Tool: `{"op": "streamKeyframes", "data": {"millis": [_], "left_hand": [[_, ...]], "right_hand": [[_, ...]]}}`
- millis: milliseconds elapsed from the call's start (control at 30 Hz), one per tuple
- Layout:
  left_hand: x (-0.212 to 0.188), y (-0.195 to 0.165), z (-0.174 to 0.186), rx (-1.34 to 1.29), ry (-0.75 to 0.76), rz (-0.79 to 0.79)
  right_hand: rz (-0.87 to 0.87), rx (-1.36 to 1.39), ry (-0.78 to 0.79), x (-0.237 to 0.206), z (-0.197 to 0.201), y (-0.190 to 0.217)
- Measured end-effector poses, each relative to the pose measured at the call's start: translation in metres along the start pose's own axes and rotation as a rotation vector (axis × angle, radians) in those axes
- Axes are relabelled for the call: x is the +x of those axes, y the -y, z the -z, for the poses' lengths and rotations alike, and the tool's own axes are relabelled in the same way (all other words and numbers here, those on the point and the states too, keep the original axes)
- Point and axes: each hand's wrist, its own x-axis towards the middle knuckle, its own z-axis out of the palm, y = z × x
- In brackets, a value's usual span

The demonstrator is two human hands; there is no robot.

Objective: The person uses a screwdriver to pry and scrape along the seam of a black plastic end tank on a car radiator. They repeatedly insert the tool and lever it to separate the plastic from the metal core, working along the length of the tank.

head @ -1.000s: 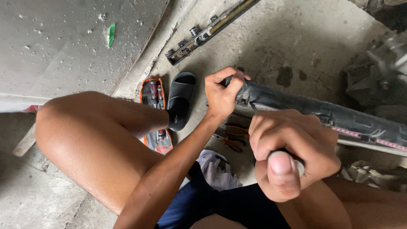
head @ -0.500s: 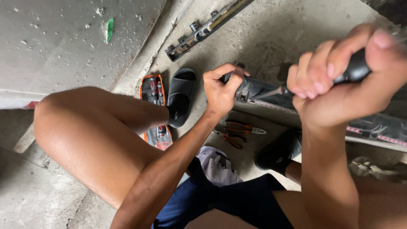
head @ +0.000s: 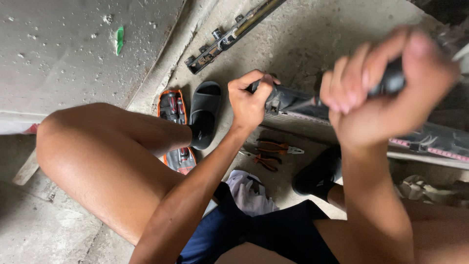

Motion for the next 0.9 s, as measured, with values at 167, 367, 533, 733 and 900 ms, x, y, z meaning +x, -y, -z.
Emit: {"op": "streamKeyframes", "data": {"millis": [167, 367, 533, 733, 900], "left_hand": [[0.0, 0.002, 0.005, 0.024, -0.018, 0.063], [0.003, 0.006, 0.012, 0.044, -0.009, -0.01], [0.004, 0.007, 0.013, 0.003, 0.007, 0.002], [0.0, 0.005, 0.012, 0.006, 0.02, -0.029], [-0.003, 0.003, 0.009, 0.032, 0.007, 0.004]], "right_hand": [[-0.008, -0.127, 0.119, -0.025, -0.019, 0.018], [-0.171, 0.104, -0.049, -0.009, -0.012, 0.0], [-0.305, 0.442, -0.142, 0.008, 0.007, -0.011], [-0.288, 0.267, -0.106, 0.022, 0.039, -0.043], [-0.363, 0.316, -0.108, 0.028, 0.054, -0.05]]}}
